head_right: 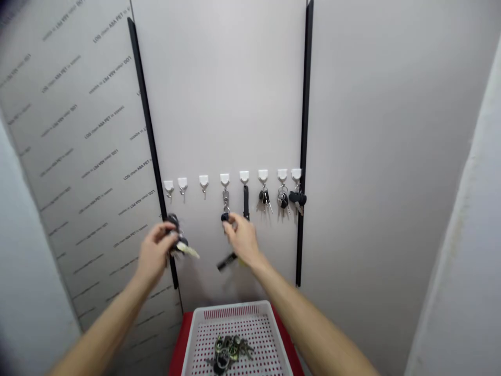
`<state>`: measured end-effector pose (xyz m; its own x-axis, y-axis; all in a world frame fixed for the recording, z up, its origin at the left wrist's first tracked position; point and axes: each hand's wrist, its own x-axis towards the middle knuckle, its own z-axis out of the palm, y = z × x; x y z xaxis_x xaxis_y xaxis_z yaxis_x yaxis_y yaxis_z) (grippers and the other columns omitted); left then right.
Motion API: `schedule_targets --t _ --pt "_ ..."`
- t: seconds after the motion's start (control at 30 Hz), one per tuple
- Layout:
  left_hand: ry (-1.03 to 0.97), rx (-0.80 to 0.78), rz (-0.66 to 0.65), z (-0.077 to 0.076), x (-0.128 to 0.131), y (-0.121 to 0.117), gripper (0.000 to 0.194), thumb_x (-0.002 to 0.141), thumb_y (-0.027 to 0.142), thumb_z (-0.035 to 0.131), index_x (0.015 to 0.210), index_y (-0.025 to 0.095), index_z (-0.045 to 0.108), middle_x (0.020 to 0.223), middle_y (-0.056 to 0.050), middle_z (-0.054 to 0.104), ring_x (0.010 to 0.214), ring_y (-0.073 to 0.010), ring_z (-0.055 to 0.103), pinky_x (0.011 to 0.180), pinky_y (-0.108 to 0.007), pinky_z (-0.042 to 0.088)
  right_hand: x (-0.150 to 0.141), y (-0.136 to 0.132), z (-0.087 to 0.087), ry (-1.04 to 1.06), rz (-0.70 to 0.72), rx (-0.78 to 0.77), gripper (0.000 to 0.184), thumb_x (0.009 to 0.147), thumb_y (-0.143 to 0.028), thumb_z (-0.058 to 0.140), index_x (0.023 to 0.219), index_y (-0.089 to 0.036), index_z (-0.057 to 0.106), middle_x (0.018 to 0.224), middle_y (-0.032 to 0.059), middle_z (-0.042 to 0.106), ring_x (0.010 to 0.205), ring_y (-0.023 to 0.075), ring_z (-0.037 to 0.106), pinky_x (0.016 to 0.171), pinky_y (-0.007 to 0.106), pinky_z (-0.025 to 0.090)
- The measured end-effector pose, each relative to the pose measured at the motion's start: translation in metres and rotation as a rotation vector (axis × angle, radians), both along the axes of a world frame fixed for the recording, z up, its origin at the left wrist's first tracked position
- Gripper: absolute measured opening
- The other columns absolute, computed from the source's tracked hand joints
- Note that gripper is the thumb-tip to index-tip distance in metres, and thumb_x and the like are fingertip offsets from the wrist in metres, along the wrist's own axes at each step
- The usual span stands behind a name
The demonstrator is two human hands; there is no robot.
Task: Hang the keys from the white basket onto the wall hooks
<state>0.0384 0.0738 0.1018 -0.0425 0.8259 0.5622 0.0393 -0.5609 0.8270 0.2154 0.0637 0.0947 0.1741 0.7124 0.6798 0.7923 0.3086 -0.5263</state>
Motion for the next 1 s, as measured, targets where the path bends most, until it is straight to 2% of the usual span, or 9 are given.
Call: schedule_targets --t 0.1,0.23,0.4,0.5,0.67,0.73,0.8,0.93,1.0 --pt "0.230 -0.159 -0.122 -0.064 0.013 -0.023 0.014 0.057 0.019 0.044 0.071 0.016 0.046 0.070 0.000 0.049 0.065 -0.0107 0.046 0.058 -0.021 0.038 -0.004 0.023 0.040 -0.036 -0.214 -0.016 0.030 0.064 -0.034 0.041 0.085 -0.015 0.050 0.076 0.0065 0.055 0.063 0.0138 0.048 0.058 0.024 0.034" --pt "0.524 -0.232 -0.297 -0.131 0.023 -0.041 0.015 0.058 0.015 0.041 0.070 0.016 0.049 0.077 -0.002 0.051 0.077 -0.0128 0.046 0.070 -0.022 0.034 -0.006 0.032 0.066 -0.054 -0.264 -0.070 0.020 0.064 -0.029 0.039 0.070 -0.017 0.053 0.066 0.0044 0.056 0.062 0.0137 0.048 0.053 0.022 0.032" --pt "0.938 -0.249 -0.468 -0.159 0.016 -0.043 0.028 0.050 0.007 0.040 0.072 0.019 0.053 0.082 -0.001 0.051 0.081 -0.0125 0.044 0.073 -0.022 0.031 -0.009 0.012 0.099 -0.120 -0.135 0.107 0.022 0.066 -0.026 0.036 0.075 -0.015 0.054 0.066 0.0025 0.056 0.058 0.0094 0.046 0.053 0.019 0.032" --pt "0.961 -0.214 -0.419 -0.145 0.007 -0.034 0.023 0.053 0.011 0.040 0.070 0.019 0.053 0.082 -0.001 0.051 0.081 -0.0124 0.044 0.073 -0.022 0.031 -0.007 -0.007 0.058 -0.259 0.078 -0.136 0.019 0.064 -0.020 0.037 0.065 -0.013 0.055 0.057 0.0012 0.054 0.049 0.0073 0.043 0.047 0.017 0.030" --pt "0.748 -0.128 -0.239 -0.087 0.006 -0.019 0.019 0.063 0.027 0.036 0.064 0.016 0.051 0.065 -0.002 0.054 0.064 -0.0129 0.047 0.062 -0.024 0.035 0.000 -0.039 -0.093 -0.252 0.212 -0.540 0.018 0.060 -0.014 0.038 0.058 -0.012 0.055 0.048 -0.0003 0.051 0.042 0.0059 0.039 0.040 0.016 0.026" --pt "0.655 -0.084 -0.244 -0.061 0.018 -0.015 0.018 0.063 0.028 0.038 0.065 0.016 0.051 0.066 -0.002 0.055 0.064 -0.0129 0.048 0.062 -0.023 0.036 0.005 -0.048 -0.120 -0.202 0.215 -0.588 0.017 0.060 -0.017 0.040 0.059 -0.013 0.056 0.049 -0.0002 0.053 0.044 0.0070 0.041 0.041 0.017 0.027" --pt "0.573 -0.037 -0.250 -0.039 0.039 -0.012 0.017 0.062 0.028 0.041 0.069 0.016 0.052 0.072 -0.002 0.057 0.069 -0.0130 0.049 0.066 -0.024 0.036 0.016 -0.051 -0.107 -0.117 0.223 -0.505 0.019 0.063 -0.020 0.039 0.064 -0.014 0.057 0.055 0.0005 0.055 0.050 0.0087 0.045 0.046 0.018 0.031" --pt "0.380 -0.026 -0.198 -0.008 0.096 0.005 0.023 0.060 0.024 0.045 0.080 0.014 0.051 0.082 -0.006 0.056 0.075 -0.0124 0.050 0.069 -0.023 0.037 0.054 -0.037 -0.015 0.106 -0.124 0.042 0.029 0.068 -0.027 0.036 0.088 -0.013 0.051 0.084 0.0064 0.056 0.071 0.0120 0.049 0.064 0.022 0.036" --pt "0.295 -0.047 -0.169 0.003 0.124 0.017 0.023 0.061 0.023 0.045 0.081 0.014 0.050 0.079 -0.006 0.056 0.070 -0.0116 0.051 0.063 -0.022 0.038 0.072 -0.025 0.026 0.099 -0.296 0.144 0.035 0.066 -0.028 0.039 0.096 -0.012 0.046 0.089 0.0091 0.054 0.075 0.0140 0.049 0.068 0.025 0.035"
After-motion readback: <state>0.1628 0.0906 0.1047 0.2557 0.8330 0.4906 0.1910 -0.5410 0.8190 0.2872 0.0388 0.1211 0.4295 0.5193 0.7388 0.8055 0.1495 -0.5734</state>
